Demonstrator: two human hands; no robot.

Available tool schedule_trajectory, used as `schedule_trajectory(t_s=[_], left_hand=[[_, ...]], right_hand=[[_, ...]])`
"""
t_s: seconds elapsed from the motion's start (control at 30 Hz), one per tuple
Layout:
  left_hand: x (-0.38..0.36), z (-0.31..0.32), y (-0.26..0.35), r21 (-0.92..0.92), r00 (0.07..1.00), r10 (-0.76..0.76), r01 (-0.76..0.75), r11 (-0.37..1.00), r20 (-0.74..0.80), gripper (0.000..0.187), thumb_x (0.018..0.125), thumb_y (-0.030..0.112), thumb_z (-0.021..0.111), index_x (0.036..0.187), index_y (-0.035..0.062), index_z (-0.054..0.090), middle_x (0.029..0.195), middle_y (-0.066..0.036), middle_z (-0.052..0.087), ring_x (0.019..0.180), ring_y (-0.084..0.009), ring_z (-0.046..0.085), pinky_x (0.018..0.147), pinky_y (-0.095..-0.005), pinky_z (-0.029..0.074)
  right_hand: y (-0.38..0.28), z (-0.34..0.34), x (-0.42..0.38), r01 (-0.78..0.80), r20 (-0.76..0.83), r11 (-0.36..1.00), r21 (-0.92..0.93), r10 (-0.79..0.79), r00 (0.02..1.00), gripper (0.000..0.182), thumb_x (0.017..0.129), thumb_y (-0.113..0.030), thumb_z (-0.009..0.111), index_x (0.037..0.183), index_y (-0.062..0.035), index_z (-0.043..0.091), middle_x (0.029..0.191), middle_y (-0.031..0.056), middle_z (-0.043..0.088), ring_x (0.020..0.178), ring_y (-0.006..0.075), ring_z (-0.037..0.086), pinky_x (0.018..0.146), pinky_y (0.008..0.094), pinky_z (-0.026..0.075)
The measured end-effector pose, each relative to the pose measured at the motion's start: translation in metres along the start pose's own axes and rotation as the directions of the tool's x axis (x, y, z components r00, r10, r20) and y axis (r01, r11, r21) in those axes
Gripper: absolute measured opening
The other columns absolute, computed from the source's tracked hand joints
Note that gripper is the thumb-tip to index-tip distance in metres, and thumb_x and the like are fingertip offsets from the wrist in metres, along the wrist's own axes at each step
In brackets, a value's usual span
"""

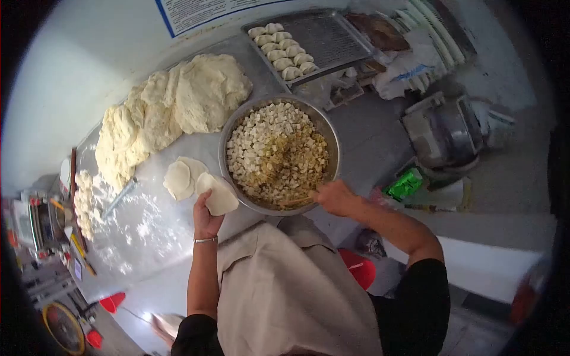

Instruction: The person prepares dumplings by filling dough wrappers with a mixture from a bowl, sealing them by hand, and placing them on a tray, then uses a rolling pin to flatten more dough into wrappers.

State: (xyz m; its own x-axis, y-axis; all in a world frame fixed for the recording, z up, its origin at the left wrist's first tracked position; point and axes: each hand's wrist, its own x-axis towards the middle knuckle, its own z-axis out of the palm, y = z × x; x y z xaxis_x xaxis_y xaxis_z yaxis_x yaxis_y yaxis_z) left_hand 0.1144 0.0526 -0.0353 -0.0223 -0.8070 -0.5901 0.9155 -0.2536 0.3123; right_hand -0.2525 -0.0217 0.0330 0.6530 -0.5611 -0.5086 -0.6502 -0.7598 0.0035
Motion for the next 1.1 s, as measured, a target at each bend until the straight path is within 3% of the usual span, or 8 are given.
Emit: schedule_trajectory(t_s=[0.17, 0.33, 0.43, 0.53, 0.67, 0.73, 0.93, 1.1], left_hand=[[-0.015, 0.029, -0.054, -0.120, 0.981, 0.191, -0.193, 0.974, -0.025, 0.047, 0.090, 0.016, 0.058, 0.135, 0.0028, 0.051, 0.129, -0.015, 0.061, 0.119, -0.0311, 0.058, 0.105, -0.0484, 0.045], [-0.044, 0.035, -0.088, -0.259, 0.946, 0.316, -0.325, 0.909, -0.079, 0.052, 0.090, 0.015, 0.057, 0.138, -0.0017, 0.045, 0.134, -0.018, 0.057, 0.124, -0.0327, 0.055, 0.108, -0.0469, 0.043], [-0.065, 0.033, -0.094, -0.285, 0.929, 0.343, -0.369, 0.885, -0.137, 0.053, 0.090, 0.014, 0.056, 0.139, -0.0020, 0.043, 0.135, -0.018, 0.056, 0.125, -0.0342, 0.054, 0.108, -0.0490, 0.043], [-0.074, 0.022, -0.096, -0.303, 0.910, 0.389, -0.416, 0.857, -0.147, 0.054, 0.090, 0.014, 0.056, 0.140, -0.0021, 0.041, 0.135, -0.019, 0.055, 0.125, -0.0346, 0.053, 0.107, -0.0506, 0.043], [-0.073, 0.017, -0.094, -0.312, 0.921, 0.376, -0.390, 0.866, -0.107, 0.056, 0.089, 0.013, 0.057, 0.141, -0.0016, 0.041, 0.135, -0.019, 0.055, 0.126, -0.0340, 0.053, 0.108, -0.0507, 0.043], [-0.072, 0.017, -0.092, -0.357, 0.932, 0.349, -0.360, 0.862, -0.097, 0.057, 0.089, 0.013, 0.057, 0.141, -0.0014, 0.040, 0.135, -0.019, 0.055, 0.127, -0.0339, 0.052, 0.108, -0.0506, 0.043], [-0.077, -0.001, -0.095, -0.403, 0.940, 0.336, -0.329, 0.854, -0.054, 0.058, 0.088, 0.013, 0.059, 0.141, -0.0006, 0.040, 0.135, -0.020, 0.055, 0.127, -0.0355, 0.052, 0.108, -0.0508, 0.042], [-0.079, -0.009, -0.094, -0.366, 0.944, 0.322, -0.324, 0.873, -0.068, 0.058, 0.088, 0.013, 0.058, 0.142, 0.0001, 0.039, 0.136, -0.020, 0.054, 0.126, -0.0362, 0.053, 0.108, -0.0508, 0.042]], right_hand=[[0.089, 0.032, 0.038, 0.097, -0.188, 0.995, -0.023, -0.100, 0.977, 0.016, 0.085, -0.011, 0.060, 0.097, -0.0094, 0.069, 0.083, 0.0111, 0.068, 0.081, 0.0269, 0.070, 0.064, 0.0432, 0.055], [0.141, -0.011, 0.038, 0.163, -0.277, 0.981, 0.103, -0.129, 0.952, 0.010, 0.091, -0.013, 0.057, 0.095, -0.0116, 0.066, 0.081, 0.0101, 0.064, 0.076, 0.0295, 0.067, 0.061, 0.0449, 0.053], [0.136, -0.038, 0.022, 0.263, -0.452, 0.964, 0.023, -0.225, 0.863, 0.010, 0.093, -0.014, 0.055, 0.095, -0.0086, 0.063, 0.082, 0.0108, 0.064, 0.072, 0.0297, 0.066, 0.060, 0.0457, 0.053], [0.116, -0.052, 0.032, 0.239, -0.425, 0.967, 0.086, -0.181, 0.887, 0.010, 0.092, -0.013, 0.056, 0.097, -0.0072, 0.063, 0.078, 0.0115, 0.065, 0.070, 0.0303, 0.067, 0.057, 0.0466, 0.052], [0.104, 0.014, 0.072, 0.166, -0.268, 0.986, -0.017, -0.165, 0.949, 0.013, 0.090, -0.011, 0.057, 0.100, -0.0076, 0.063, 0.074, 0.0145, 0.067, 0.071, 0.0315, 0.069, 0.056, 0.0473, 0.052], [0.108, 0.007, 0.062, 0.205, -0.230, 0.979, -0.019, -0.204, 0.952, 0.014, 0.089, -0.011, 0.057, 0.101, -0.0076, 0.063, 0.072, 0.0154, 0.067, 0.071, 0.0314, 0.070, 0.058, 0.0477, 0.052], [0.145, -0.056, 0.021, -0.035, -0.203, 0.979, -0.200, -0.007, 0.979, 0.021, 0.087, -0.014, 0.057, 0.104, -0.0046, 0.064, 0.076, 0.0154, 0.069, 0.077, 0.0354, 0.070, 0.070, 0.0496, 0.054], [0.135, 0.008, 0.051, -0.100, 0.012, 0.993, -0.055, 0.100, 0.995, 0.017, 0.088, -0.014, 0.056, 0.094, -0.0035, 0.067, 0.081, 0.0161, 0.071, 0.080, 0.0380, 0.070, 0.070, 0.0514, 0.053]])
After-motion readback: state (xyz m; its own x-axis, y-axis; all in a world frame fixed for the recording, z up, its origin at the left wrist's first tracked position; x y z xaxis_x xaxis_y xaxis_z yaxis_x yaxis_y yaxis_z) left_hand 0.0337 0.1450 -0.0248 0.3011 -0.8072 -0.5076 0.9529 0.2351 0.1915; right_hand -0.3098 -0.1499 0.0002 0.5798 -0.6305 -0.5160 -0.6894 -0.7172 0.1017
